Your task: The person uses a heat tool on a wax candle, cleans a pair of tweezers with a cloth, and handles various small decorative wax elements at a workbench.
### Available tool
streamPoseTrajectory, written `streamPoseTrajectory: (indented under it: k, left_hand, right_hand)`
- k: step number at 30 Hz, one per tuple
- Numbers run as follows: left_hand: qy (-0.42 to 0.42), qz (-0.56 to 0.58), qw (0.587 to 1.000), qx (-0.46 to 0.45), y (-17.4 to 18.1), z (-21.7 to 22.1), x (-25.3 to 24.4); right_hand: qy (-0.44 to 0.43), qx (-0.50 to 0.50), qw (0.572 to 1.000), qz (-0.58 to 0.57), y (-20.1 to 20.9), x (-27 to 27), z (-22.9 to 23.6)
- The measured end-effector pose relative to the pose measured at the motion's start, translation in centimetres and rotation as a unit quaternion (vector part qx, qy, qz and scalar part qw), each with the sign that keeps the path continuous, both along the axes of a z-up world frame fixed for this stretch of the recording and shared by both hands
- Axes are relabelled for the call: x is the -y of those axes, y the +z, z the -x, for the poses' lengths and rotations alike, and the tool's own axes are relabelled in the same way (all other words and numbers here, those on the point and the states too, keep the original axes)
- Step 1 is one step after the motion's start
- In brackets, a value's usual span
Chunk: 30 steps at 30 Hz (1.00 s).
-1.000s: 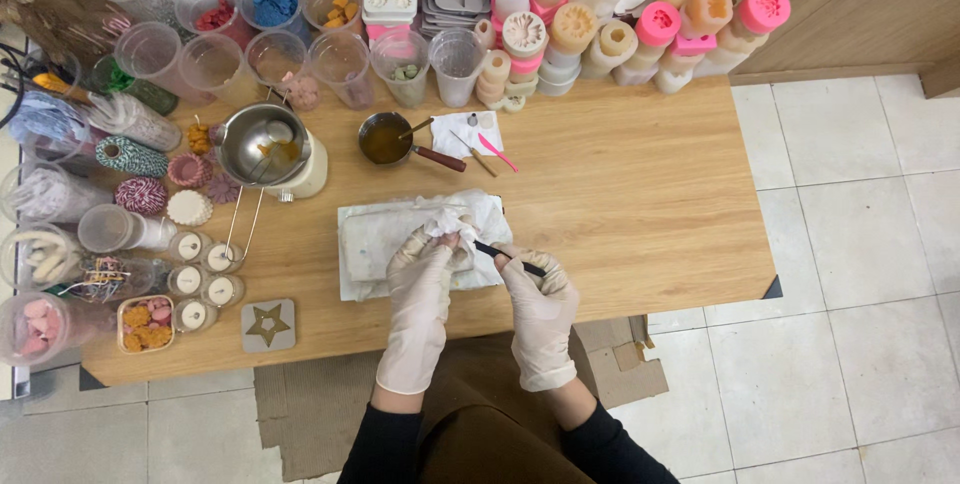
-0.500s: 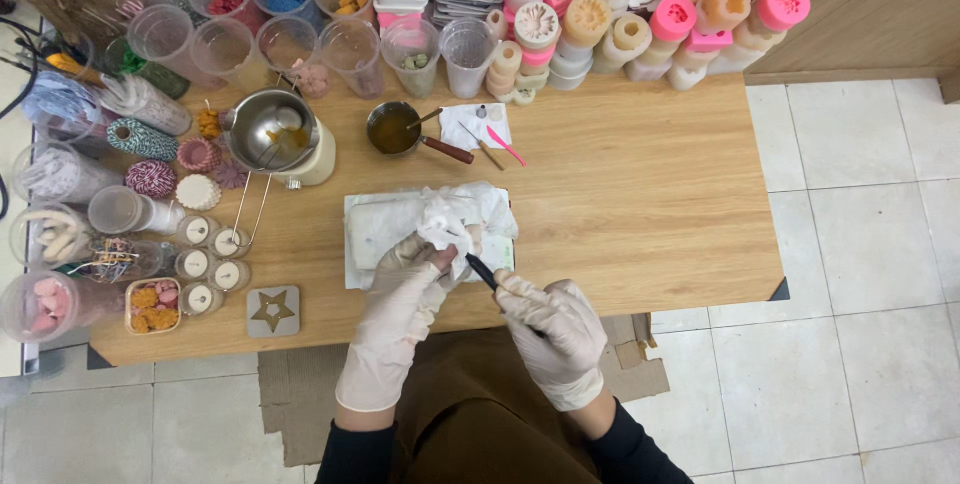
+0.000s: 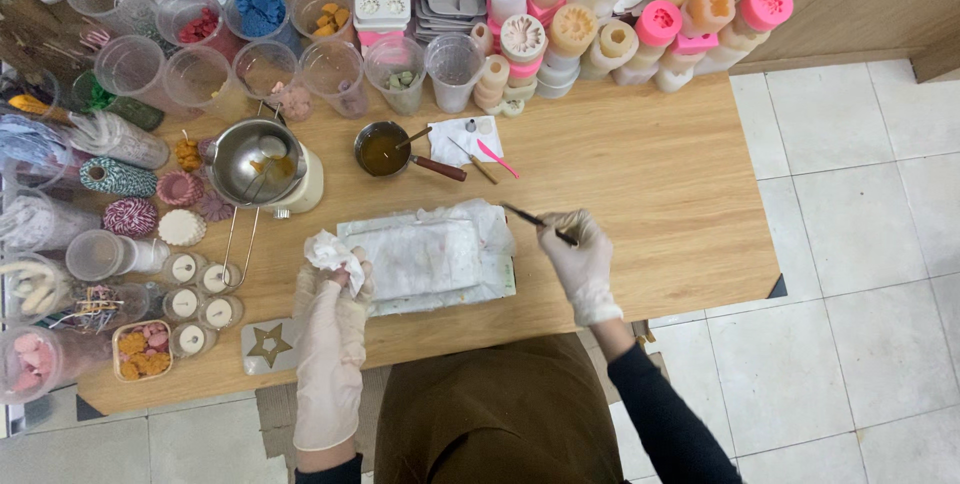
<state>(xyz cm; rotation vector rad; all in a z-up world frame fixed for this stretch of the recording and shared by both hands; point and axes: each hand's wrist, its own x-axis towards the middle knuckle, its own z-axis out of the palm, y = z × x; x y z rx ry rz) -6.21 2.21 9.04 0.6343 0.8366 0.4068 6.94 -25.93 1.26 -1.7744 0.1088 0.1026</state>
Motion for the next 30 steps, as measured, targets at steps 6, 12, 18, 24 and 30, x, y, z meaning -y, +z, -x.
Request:
streamPoseTrajectory:
  k: [6,12,18,24,30]
  left_hand:
    - [-0.079,-0.006,0.994,-0.068,-5.8,1.8,0.2]
    - [-0.156,0.004,0.981,-0.113,-4.3,1.6,1.9]
    - [-0.208,-0.045,0.951,-0.226,-1.8,0.6,4.0]
    - [-0.226,-0.035,0.958,-0.171,-4.3,1.1,4.8]
    - [-0.245,-0.080,0.958,-0.124,-5.0,1.5,4.9]
  right_hand:
    - [-0.011,-0.021,1.000,-0.015,-12.4,0.3,-11.9]
    - [0.034,-0.051,0.990,0.129,-15.9,-2.6,-17.2]
    - [0.077,0.057,0.963,0.253,-16.0,-3.5,-18.1]
    - [0.186,0.237,0.859,0.414,-15.7,-4.3,-17.4]
    - [0.261,0.174,0.742,0.593,-19.0,-8.6,-18.1]
